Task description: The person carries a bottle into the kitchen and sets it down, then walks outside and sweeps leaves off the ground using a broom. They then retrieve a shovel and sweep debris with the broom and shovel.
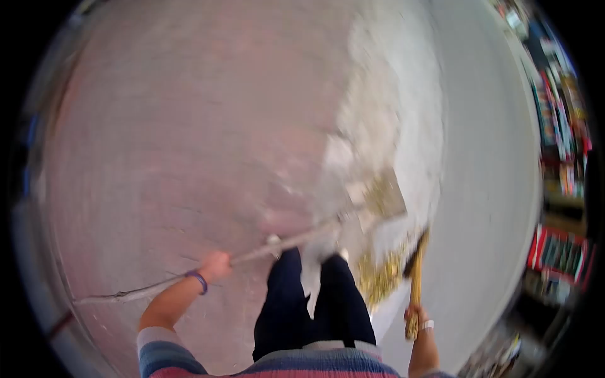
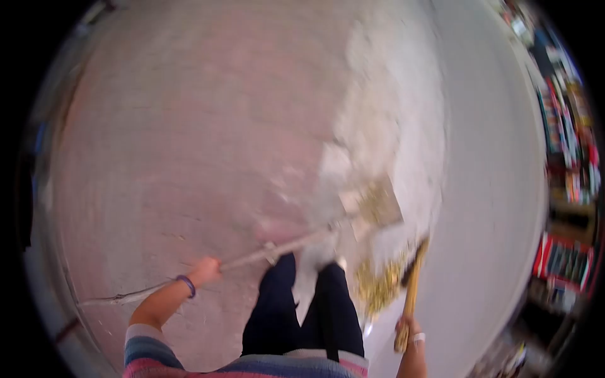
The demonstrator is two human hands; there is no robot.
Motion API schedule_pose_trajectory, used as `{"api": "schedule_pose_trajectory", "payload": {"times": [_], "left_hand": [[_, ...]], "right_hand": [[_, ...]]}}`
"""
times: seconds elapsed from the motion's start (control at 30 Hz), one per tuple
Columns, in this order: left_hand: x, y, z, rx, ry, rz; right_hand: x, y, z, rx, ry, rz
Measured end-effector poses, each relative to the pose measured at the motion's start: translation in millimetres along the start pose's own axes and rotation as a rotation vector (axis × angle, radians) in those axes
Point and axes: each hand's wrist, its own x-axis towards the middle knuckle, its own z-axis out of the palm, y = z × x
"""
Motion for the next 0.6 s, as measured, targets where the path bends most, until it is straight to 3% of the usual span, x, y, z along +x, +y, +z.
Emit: {"api": "schedule_pose_trajectory", "payload": {"times": [0.03, 0.07, 0.13, 0.17, 0.33, 0.5, 0.6], "left_hand": [[-17, -5, -25, -0.025, 0.037, 0.036], [-31, -3, -49, -0.04, 0.059, 0.083], [-53, 3, -89, -0.151, 0.001, -0.001], [-59, 1, -95, -0.17, -0.008, -0.014], [-109, -25, -143, -0.402, 0.097, -0.045], [-87, -68, -189, -0.5, 0.177, -0.173], [-115, -91, -251, -0.567, 0.266, -0.265]], "right_hand": [[-2, -9, 22, -0.015, 0.05, -0.018], [10, -13, 22, -0.046, -0.117, 0.007], [94, -28, -9, 0.325, -0.174, 0.462], [7, -69, 87, -0.002, -0.451, 0.345], [-24, -96, 256, -0.139, -0.317, 0.104], [-22, -157, 427, -0.249, -0.364, 0.01], [-50, -216, 546, -0.344, -0.416, -0.044]]}}
